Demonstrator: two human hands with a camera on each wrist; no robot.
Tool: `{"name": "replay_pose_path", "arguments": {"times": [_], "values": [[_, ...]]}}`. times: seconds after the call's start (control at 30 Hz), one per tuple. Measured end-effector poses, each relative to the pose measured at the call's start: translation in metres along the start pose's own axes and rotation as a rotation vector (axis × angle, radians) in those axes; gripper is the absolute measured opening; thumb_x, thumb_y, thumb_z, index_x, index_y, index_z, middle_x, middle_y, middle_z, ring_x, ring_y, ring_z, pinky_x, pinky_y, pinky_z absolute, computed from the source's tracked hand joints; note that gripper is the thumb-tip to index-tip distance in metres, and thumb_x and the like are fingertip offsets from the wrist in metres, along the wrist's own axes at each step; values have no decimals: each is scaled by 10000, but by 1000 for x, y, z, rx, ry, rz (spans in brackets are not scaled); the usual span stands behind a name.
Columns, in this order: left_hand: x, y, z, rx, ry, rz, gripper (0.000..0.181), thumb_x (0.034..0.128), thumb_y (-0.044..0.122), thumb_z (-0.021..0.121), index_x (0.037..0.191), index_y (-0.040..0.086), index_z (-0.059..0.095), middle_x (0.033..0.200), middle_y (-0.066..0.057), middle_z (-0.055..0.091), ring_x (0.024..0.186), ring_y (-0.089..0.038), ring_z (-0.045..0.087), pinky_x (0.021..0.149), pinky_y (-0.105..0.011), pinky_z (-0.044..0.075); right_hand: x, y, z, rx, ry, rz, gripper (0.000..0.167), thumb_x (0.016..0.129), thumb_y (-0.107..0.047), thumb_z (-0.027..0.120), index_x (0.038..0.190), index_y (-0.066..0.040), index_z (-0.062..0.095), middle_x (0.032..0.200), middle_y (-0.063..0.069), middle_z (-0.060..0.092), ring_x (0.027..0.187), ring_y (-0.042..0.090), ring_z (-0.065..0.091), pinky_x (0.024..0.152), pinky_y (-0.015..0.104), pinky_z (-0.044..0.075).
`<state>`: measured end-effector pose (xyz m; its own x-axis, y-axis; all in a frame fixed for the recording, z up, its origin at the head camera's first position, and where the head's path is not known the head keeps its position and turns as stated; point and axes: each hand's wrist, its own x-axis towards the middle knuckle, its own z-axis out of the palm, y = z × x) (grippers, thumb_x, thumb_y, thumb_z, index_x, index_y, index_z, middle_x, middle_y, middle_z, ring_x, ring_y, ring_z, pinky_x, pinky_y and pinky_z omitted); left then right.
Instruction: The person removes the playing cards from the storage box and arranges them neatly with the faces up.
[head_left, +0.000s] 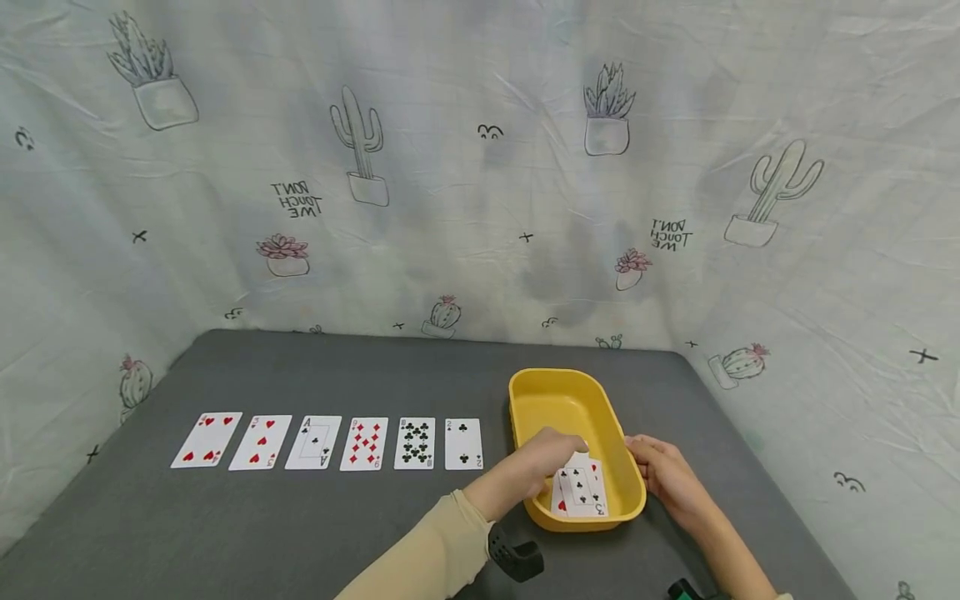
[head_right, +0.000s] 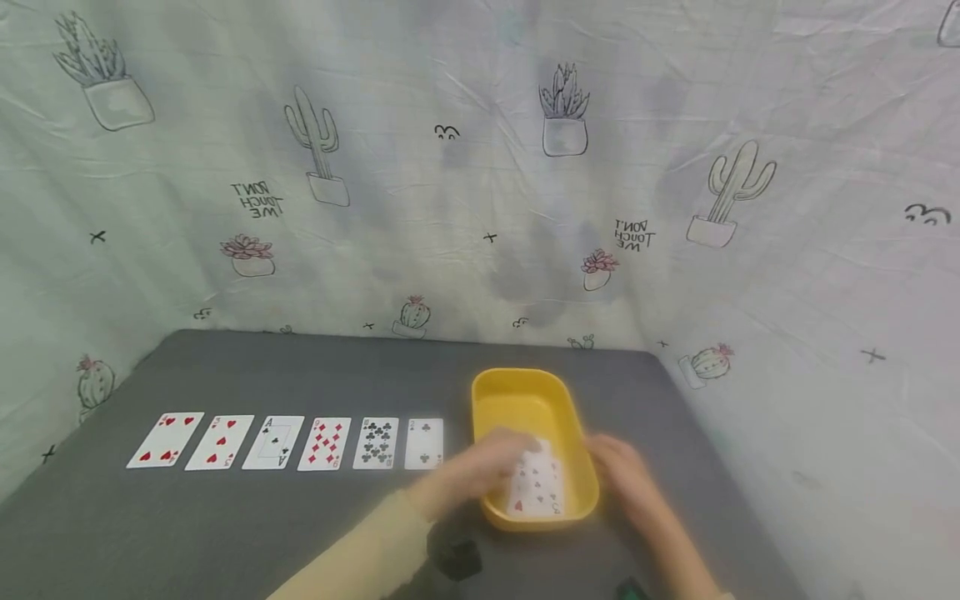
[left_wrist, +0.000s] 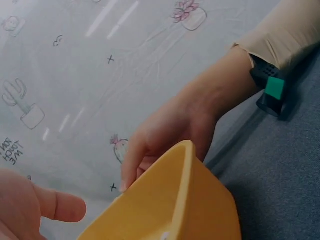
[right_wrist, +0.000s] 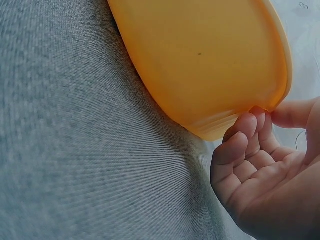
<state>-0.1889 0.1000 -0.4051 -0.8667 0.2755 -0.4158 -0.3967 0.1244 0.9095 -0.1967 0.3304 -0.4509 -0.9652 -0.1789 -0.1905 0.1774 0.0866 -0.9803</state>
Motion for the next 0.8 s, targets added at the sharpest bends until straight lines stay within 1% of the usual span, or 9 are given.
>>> {"name": "replay_pose_path", "arguments": {"times": [0.1,0.17,0.27,0.33,0.43,0.5,0.57,0.67,0.8], "values": [[2,-3,3,2,3,-1,478,921,206,640,1280,-77,499,1223,-158,528,1093,-384,492,936,-593,430,-1,1,1,9,16,16,336,1038,-244,515,1005,82,590,884,135,645,775,186,642,680,327,561],[4,-6,4,-43,7,-19,477,915,200,644,1282,-64,493,1201,-152,530,1062,-374,510,912,-551,457,-2,1,1,9,16,11,324,1039,-239,512,997,72,594,878,121,643,775,175,638,683,320,559],[8,-8,5,-141,-1,-41,499,912,182,640,1311,-54,453,1173,-184,509,1024,-360,521,887,-498,474,-3,1,2,1,-2,-9,317,1047,-233,494,1004,64,597,885,106,646,784,162,637,691,316,557],[10,-10,6,-204,-12,-48,507,916,168,633,1319,-61,428,1153,-217,490,1009,-366,546,892,-497,485,-3,0,3,1,-4,-16,315,1049,-229,490,1004,64,597,890,106,648,785,160,639,689,314,557],[12,-12,8,-260,-16,-48,456,921,151,621,1281,-72,452,1096,-243,481,972,-369,582,881,-487,509,-3,1,3,-1,-4,-19,319,1052,-223,482,1014,73,593,898,112,649,788,162,642,689,316,560],[13,-14,10,-269,1,-53,412,920,148,626,1240,-65,478,1042,-236,487,933,-355,597,864,-476,526,-3,2,3,-1,-1,-18,323,1052,-223,482,1016,79,591,901,114,649,789,162,642,687,315,560],[14,-14,11,-269,23,-57,368,914,145,628,1202,-47,504,1002,-222,496,890,-326,583,847,-454,536,-3,2,2,-2,0,-17,326,1051,-227,487,1014,79,592,900,113,650,788,161,643,684,313,560],[15,-14,12,-270,55,-62,347,910,146,628,1188,-27,515,977,-204,497,832,-288,531,816,-426,539,-2,2,2,1,-1,-16,330,1047,-238,497,1006,73,597,899,113,655,785,162,646,676,310,558],[17,-15,13,-303,77,-71,356,908,136,620,1206,-18,501,978,-184,499,793,-251,458,787,-400,509,-1,2,2,7,-5,-15,326,1045,-245,501,987,59,601,896,113,658,780,160,648,668,306,556]]}}
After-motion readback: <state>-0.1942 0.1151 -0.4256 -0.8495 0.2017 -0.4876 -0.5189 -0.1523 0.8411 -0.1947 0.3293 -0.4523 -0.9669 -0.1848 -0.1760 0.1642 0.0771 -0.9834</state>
